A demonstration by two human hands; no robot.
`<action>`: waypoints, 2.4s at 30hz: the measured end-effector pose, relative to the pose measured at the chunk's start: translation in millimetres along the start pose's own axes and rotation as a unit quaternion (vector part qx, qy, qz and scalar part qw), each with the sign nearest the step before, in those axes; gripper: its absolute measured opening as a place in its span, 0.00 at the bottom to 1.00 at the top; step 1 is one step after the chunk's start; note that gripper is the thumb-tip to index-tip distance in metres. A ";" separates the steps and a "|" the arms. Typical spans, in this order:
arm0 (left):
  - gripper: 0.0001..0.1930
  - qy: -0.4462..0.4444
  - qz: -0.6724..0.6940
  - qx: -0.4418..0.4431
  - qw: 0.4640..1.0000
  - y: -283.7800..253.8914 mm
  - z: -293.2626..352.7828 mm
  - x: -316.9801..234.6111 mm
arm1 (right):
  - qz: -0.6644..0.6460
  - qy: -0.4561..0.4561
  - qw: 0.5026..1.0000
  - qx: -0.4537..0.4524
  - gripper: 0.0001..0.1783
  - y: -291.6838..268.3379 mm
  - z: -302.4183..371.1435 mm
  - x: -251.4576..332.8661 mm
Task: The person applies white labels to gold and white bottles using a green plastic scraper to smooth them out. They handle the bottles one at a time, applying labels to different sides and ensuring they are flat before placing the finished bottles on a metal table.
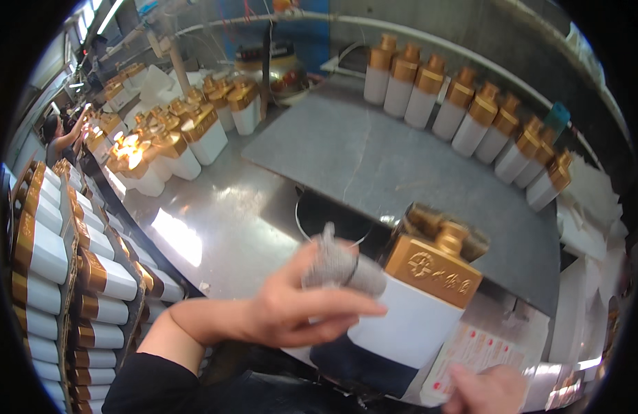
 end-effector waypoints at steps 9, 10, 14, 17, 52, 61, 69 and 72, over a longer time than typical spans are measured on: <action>0.13 -0.271 -0.047 -0.114 0.955 8.0 76.0 1.1 | -0.273 0.375 0.852 0.242 0.13 -10.1 81.2 -8.4; 0.12 -0.253 -0.100 -0.118 0.955 2.7 76.4 2.3 | -0.294 0.424 0.824 0.233 0.12 -17.1 93.6 -7.6; 0.11 -0.225 -0.211 -0.163 0.937 3.3 51.8 8.3 | -0.326 0.507 0.786 0.135 0.10 -40.6 153.1 -6.6; 0.14 -0.208 -0.216 -0.190 0.935 6.9 27.3 14.4 | -0.268 0.520 0.807 0.081 0.09 -46.5 186.2 -14.8; 0.15 -0.242 -0.251 -0.214 0.913 49.8 14.5 14.5 | 0.137 0.338 0.866 0.341 0.17 -6.4 189.3 -171.6; 0.16 -0.258 -0.249 -0.199 0.912 40.3 18.4 37.4 | 0.139 0.248 0.890 0.358 0.16 30.9 159.5 -242.4; 0.15 -0.302 -0.185 -0.220 0.909 41.6 29.1 55.7 | 0.125 0.260 0.880 0.377 0.12 52.4 153.9 -278.8; 0.14 -0.308 -0.113 -0.259 0.908 43.0 31.6 63.1 | 0.064 0.316 0.863 0.390 0.12 50.9 152.3 -276.7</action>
Point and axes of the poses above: each hand's wrist, its own z-axis away from the middle knuckle, its own y-axis out of the palm, x = y × z, the point moved 1 cm from there along -z, towards the middle knuckle, and after that the axes turned 3 degrees about -x, right-handed, at the moved point
